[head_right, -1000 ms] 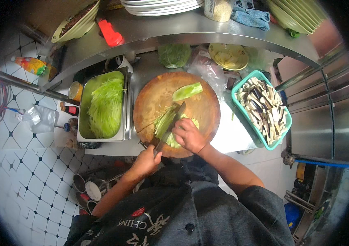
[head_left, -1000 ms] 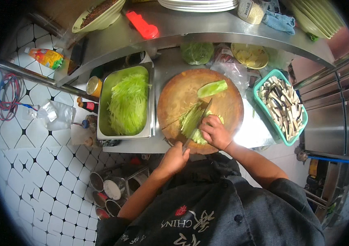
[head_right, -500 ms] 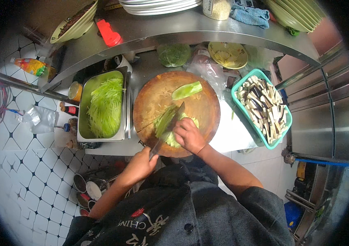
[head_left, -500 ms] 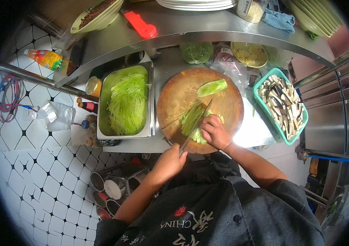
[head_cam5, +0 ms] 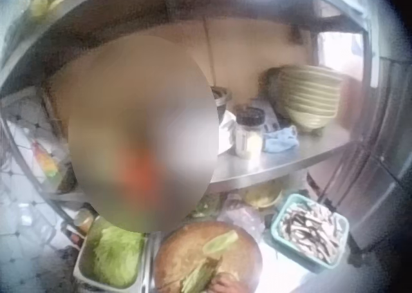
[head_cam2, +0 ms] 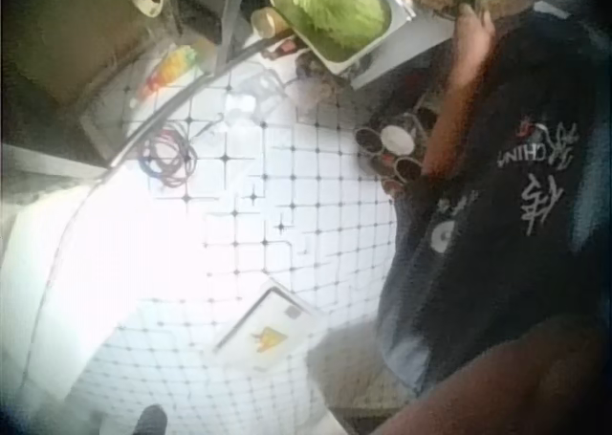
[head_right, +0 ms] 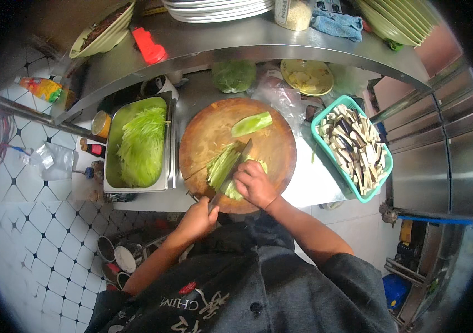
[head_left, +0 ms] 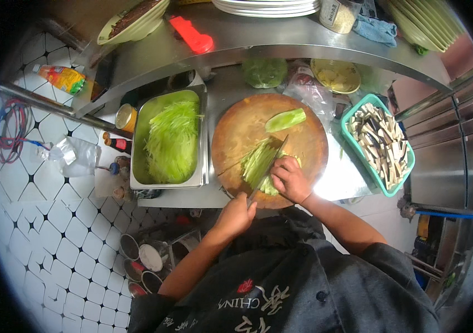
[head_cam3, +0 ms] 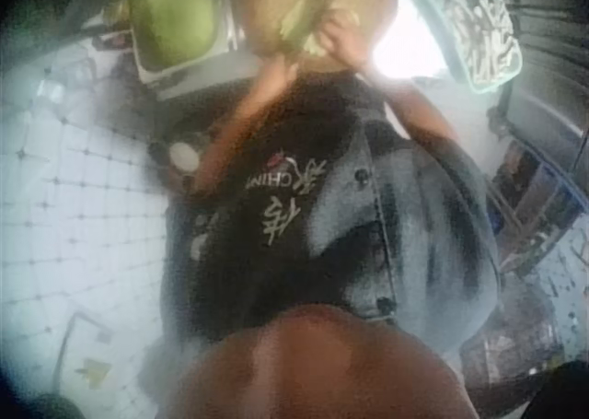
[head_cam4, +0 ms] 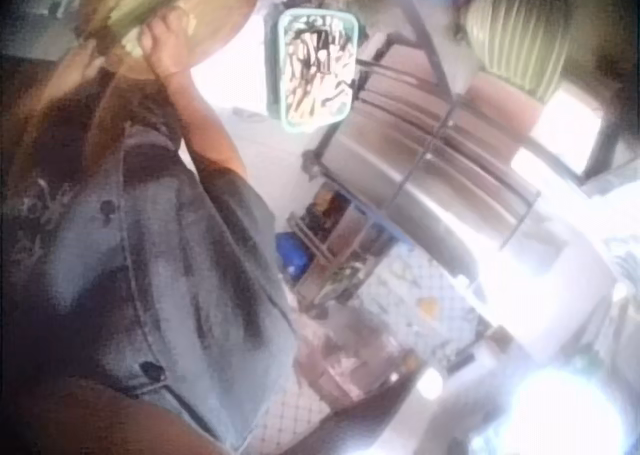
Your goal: The person slices a green vegetable into thin strips on a wooden cutting board using a large knife. The sliced pieces are transferred into a metal container. The person repeats the slicing process with another piece of the same vegetable.
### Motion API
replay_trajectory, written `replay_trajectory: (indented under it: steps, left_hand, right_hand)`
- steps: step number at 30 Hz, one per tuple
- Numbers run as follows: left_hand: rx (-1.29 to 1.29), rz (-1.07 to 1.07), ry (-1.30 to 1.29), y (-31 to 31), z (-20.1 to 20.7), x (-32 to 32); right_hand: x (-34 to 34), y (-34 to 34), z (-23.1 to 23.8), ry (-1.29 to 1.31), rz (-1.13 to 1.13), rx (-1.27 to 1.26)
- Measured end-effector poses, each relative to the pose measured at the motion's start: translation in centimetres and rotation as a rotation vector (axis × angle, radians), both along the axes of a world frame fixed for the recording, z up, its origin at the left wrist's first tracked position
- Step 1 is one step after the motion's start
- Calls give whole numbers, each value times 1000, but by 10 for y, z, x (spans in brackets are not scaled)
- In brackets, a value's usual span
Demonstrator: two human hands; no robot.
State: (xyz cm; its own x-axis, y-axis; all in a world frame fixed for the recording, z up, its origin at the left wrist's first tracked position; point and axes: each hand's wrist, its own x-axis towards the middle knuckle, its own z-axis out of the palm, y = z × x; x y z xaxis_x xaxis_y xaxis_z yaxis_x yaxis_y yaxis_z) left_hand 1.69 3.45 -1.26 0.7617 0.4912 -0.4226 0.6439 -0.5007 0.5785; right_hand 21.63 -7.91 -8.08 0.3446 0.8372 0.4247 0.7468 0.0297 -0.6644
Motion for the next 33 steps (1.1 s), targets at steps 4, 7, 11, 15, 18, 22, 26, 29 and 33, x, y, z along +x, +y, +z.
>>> replay_trajectory:
  steps: [4, 7, 11, 15, 18, 22, 26, 29, 33]
  left_hand:
    - [11, 10, -23, 1, -3, -2]
    - [45, -17, 29, 0, 0, -1]
    - [38, -31, -16, 0, 14, 0]
    - [40, -59, -11, 1, 56, -3]
    - [40, -30, 4, -1, 21, -4]
    - [34, -68, 12, -2, 41, 4]
    - [32, -72, -11, 2, 41, -4]
    - [20, -45, 30, 1, 25, -1]
    - [-19, -89, 37, 3, 61, 4]
  right_hand:
    - [10, -10, 21, -64, 93, -146]
    - [17, -20, 49, -212, 180, -297]
    - [24, -30, 40, -226, 273, -442]
    - [27, -26, 44, -247, 286, -509]
    - [27, -24, 42, -253, 303, -454]
    - [28, -28, 39, -253, 300, -450]
    - [28, -26, 39, -252, 298, -460]
    - [27, -26, 33, -255, 299, -466]
    - [29, -30, 33, -229, 299, -473]
